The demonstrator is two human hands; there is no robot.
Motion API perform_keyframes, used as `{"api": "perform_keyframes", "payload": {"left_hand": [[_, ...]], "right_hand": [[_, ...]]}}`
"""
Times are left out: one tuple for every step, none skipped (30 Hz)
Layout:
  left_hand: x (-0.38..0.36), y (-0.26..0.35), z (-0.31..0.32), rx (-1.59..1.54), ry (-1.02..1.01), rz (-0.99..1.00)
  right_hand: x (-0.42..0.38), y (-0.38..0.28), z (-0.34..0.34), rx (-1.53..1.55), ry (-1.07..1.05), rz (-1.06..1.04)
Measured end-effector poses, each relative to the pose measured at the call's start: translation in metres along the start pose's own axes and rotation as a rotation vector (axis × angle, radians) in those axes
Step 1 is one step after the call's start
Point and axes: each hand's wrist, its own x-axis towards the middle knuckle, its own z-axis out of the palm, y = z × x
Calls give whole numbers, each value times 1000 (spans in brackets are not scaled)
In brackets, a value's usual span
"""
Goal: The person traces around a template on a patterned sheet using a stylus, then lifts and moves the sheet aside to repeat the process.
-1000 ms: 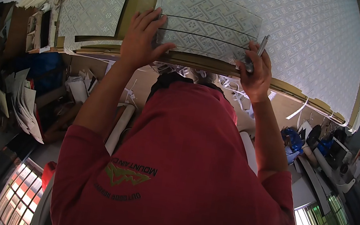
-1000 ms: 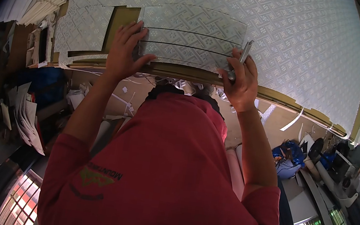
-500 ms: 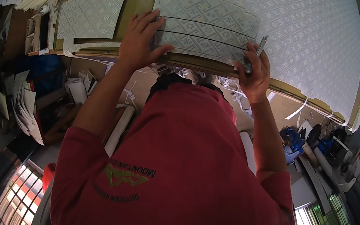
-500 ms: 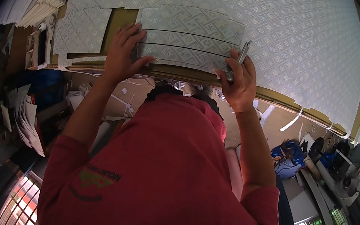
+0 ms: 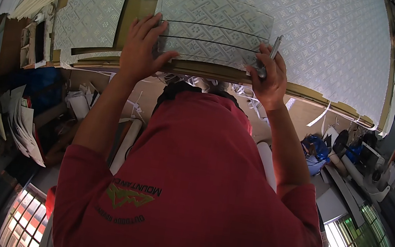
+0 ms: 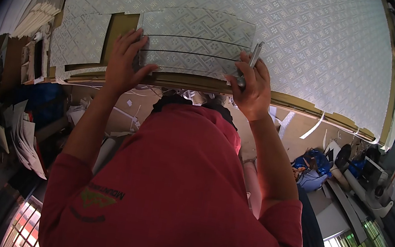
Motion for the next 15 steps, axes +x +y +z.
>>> {"api": "perform_keyframes", "payload": {"left_hand": [[0, 0, 0, -4, -4, -4], [0, 1, 0, -5, -4, -3], [0, 0, 0, -5, -5, -3], [0, 0, 0, -5, -7, -3], [0, 0, 0, -6, -6, -2], [0, 0, 0, -4, -4, 0], [0, 0, 0, -3, -2, 3], [0, 0, 0, -4, 0, 4], [0, 0, 0, -2, -2, 2], [-1, 0, 0, -1, -4, -1], [-1, -1, 1, -1, -3, -1], [-1, -1, 1, 4, -5, 1], [-1, -2, 1, 9, -6, 3], [-1, -2, 2, 9, -4, 2], [-1, -2, 2, 9, -1, 2]], "right_hand": [[0, 0, 0, 7, 1, 3], [0, -1, 0, 14, 3, 5], [0, 0, 0, 13, 3, 6], [0, 0, 0, 13, -1, 8], [0, 0, 0, 12, -5, 11], [0, 0, 0, 10, -5, 11], [-1, 0, 0, 11, -6, 13], [-1, 1, 0, 11, -7, 14], [-1, 1, 0, 10, -7, 14], [-2, 2, 1, 9, -10, 16], [-2, 2, 1, 8, -13, 17], [-2, 2, 1, 8, -14, 16], [-1, 1, 0, 4, -15, 15], [0, 1, 0, 1, -16, 14], [0, 1, 0, 1, -17, 11]]}}
